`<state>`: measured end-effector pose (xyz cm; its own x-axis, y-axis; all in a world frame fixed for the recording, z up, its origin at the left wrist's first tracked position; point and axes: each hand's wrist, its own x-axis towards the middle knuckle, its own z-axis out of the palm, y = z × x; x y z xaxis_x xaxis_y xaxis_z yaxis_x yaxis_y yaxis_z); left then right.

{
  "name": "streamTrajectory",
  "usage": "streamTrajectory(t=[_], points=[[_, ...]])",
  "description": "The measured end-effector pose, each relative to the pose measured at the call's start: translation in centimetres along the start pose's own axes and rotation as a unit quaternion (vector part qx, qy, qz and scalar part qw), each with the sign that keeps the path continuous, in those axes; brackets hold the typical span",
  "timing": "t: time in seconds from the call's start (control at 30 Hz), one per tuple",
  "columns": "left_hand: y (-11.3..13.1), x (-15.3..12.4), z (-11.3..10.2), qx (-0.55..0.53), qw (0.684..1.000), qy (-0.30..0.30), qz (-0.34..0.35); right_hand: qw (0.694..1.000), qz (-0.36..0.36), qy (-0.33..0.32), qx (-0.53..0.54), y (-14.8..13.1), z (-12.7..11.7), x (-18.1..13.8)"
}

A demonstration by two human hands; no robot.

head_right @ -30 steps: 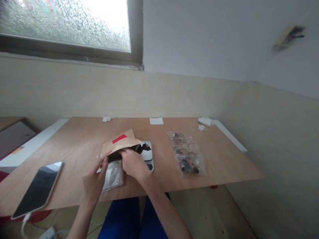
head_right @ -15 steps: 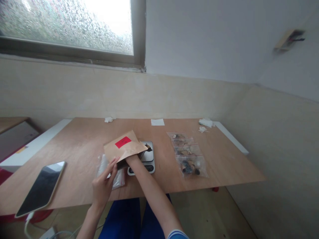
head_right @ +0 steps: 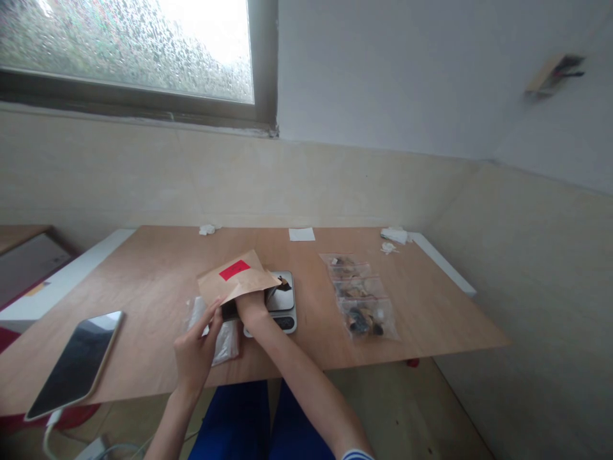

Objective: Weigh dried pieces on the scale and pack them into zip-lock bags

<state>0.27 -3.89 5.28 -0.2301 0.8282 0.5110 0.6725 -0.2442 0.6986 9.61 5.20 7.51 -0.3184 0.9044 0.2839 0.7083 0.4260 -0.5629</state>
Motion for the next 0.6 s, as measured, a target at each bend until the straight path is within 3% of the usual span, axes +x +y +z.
streamTrajectory(t=[0.13, 0.3, 0.47, 0.6], points=[[0.4, 0.8, -0.2, 0.017, 1.000, 0.002, -0.003, 0.991, -0.018, 0.001, -0.133, -0.6, -1.9, -1.4], [1.0, 1.5, -0.3, 0.022, 1.000, 0.006, -0.013, 0.971, 0.026, -0.103, -0.213, -1.3, -4.2, -3.4], [1.3, 2.0, -0.7, 0.023, 1.000, -0.003, -0.019, 0.970, -0.032, 0.006, -0.241, -1.5, -5.2, -4.8], [1.4, 2.5, -0.9, 0.020, 1.000, -0.010, -0.014, 0.974, -0.034, 0.034, -0.220, -1.5, -5.9, -5.7]])
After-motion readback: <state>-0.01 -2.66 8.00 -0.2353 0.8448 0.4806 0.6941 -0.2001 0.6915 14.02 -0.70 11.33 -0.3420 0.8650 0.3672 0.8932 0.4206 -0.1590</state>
